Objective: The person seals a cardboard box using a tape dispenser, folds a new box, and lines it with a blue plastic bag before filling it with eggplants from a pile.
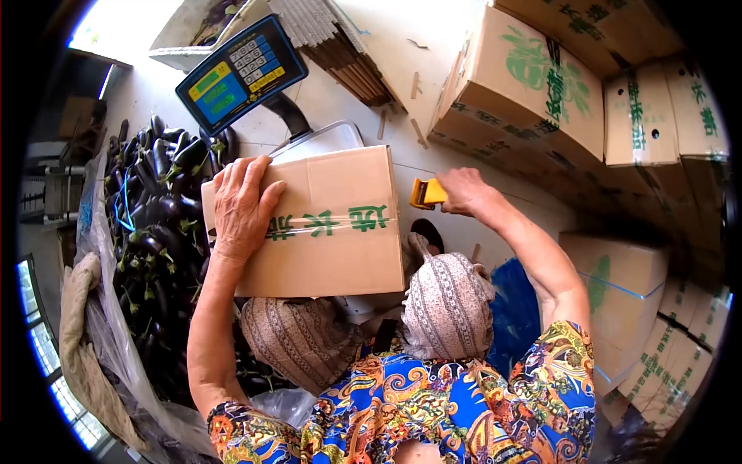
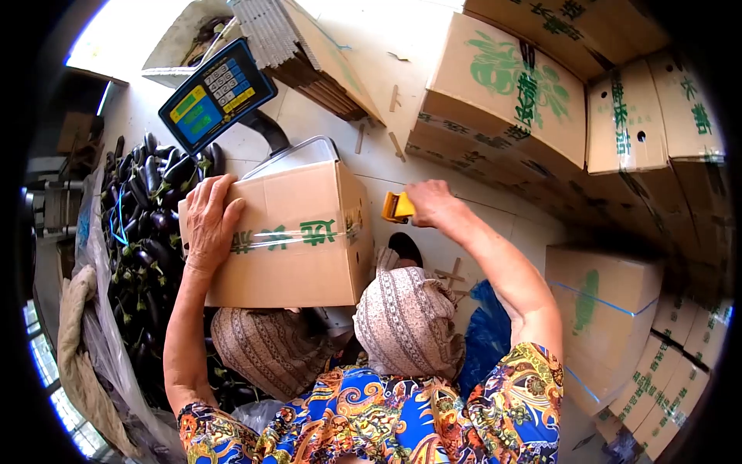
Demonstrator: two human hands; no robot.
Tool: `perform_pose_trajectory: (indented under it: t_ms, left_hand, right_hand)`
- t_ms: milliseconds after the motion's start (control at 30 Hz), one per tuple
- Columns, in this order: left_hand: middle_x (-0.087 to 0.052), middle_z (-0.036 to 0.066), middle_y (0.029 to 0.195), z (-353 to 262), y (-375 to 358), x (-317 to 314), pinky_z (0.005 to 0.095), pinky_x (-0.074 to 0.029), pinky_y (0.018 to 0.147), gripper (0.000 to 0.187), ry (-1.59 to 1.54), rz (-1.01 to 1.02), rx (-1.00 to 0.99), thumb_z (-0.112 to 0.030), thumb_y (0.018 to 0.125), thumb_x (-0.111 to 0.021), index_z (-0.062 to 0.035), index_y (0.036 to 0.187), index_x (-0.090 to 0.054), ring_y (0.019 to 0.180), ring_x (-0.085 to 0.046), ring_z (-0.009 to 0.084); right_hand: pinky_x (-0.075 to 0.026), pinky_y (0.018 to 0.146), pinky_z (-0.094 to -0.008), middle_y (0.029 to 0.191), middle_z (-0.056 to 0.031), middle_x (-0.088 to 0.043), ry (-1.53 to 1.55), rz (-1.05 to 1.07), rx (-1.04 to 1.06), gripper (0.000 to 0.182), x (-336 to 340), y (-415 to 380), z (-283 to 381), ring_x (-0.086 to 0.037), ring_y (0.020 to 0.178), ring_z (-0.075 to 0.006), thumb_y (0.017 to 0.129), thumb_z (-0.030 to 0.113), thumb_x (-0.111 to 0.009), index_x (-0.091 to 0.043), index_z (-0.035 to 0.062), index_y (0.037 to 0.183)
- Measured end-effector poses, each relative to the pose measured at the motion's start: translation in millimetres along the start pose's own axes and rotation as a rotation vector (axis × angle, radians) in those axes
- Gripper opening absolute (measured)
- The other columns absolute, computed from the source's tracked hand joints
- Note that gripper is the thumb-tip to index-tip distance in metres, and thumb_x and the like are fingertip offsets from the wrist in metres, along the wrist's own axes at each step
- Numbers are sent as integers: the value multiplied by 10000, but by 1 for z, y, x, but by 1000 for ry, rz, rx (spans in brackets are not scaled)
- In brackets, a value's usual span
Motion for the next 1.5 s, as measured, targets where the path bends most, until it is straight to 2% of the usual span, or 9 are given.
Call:
perform_pose_trajectory:
  t_ms: [133,233,367,633,933,1100,1267,1367,1500]
  left_hand:
    - [-585,154,1167,0,4,0,439,-357,1031,385,51,28,20,-311,955,-487,-58,1228,-584,1128,-535,334]
    - [-598,160,1145,-2,4,-1,444,-357,1038,379,77,32,40,-304,957,-497,-61,1234,-583,1144,-532,336]
    - [-597,159,1143,-2,4,-2,447,-350,1045,373,83,17,58,-306,963,-503,-60,1232,-580,1144,-530,336]
    - [-586,162,1185,2,3,-2,433,-351,1042,444,82,-14,59,-389,994,-446,-53,1256,-570,1175,-521,327]
    - [-634,188,1188,77,-46,21,458,-380,1048,467,71,-187,424,-412,1039,-408,-28,1119,-662,1193,-531,372]
    - [-630,158,1028,119,-77,33,441,-394,963,530,-41,-132,546,-488,1042,-366,-48,1044,-660,1021,-529,372]
    - [-681,52,860,153,-141,9,285,-468,785,516,-822,-309,918,-438,1043,-461,14,979,-703,808,-585,138]
    - [-687,57,910,141,-141,32,272,-465,802,452,-669,-97,608,-397,1027,-481,-17,967,-718,867,-603,151]
    - [-672,83,1093,115,-131,47,350,-468,913,557,-896,99,919,-533,967,-523,-66,1254,-619,1030,-612,202]
  right_hand:
    - [-442,978,-499,1248,-259,-592,65,-90,-187,761,-35,-21,-33,-558,1185,-397,730,376,-813,-515,-21,1307]
    - [-326,1140,-405,1440,-258,-455,817,-525,-105,786,-13,-12,9,-402,1371,-388,929,525,-595,-387,-26,1450]
    - [-284,1165,-396,1469,-232,-432,1609,-826,156,562,73,-12,110,-360,1403,-377,1046,351,-364,-377,-32,1457]
    - [-337,1106,-425,1403,-200,-506,743,-1163,167,422,-39,73,100,-473,1306,-352,1019,174,-370,-437,11,1403]
    - [-390,1051,-412,1293,-232,-571,1255,-293,-280,723,-74,58,61,-506,1244,-393,947,606,-500,-549,-37,1274]
    - [-462,830,-284,1200,-85,-652,1609,53,-17,651,-48,67,85,-617,1005,-143,883,504,-690,-558,22,1298]
    - [-544,944,-335,1127,-76,-697,1999,114,257,465,55,47,88,-683,1008,-160,887,174,-742,-561,8,1281]
    - [-560,875,-300,1062,-68,-713,1798,66,483,303,132,8,105,-693,946,-149,882,68,-705,-621,36,1172]
    - [-544,799,-276,934,-38,-716,1104,85,523,164,174,-70,185,-665,880,-105,846,26,-704,-677,60,1005]
Point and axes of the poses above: each hand's wrist, its own y-axis towards the middle knuckle, its own x-axis out of the back of the hand, z = x × y, the point moved 3 cm from there along y, towards the middle knuckle
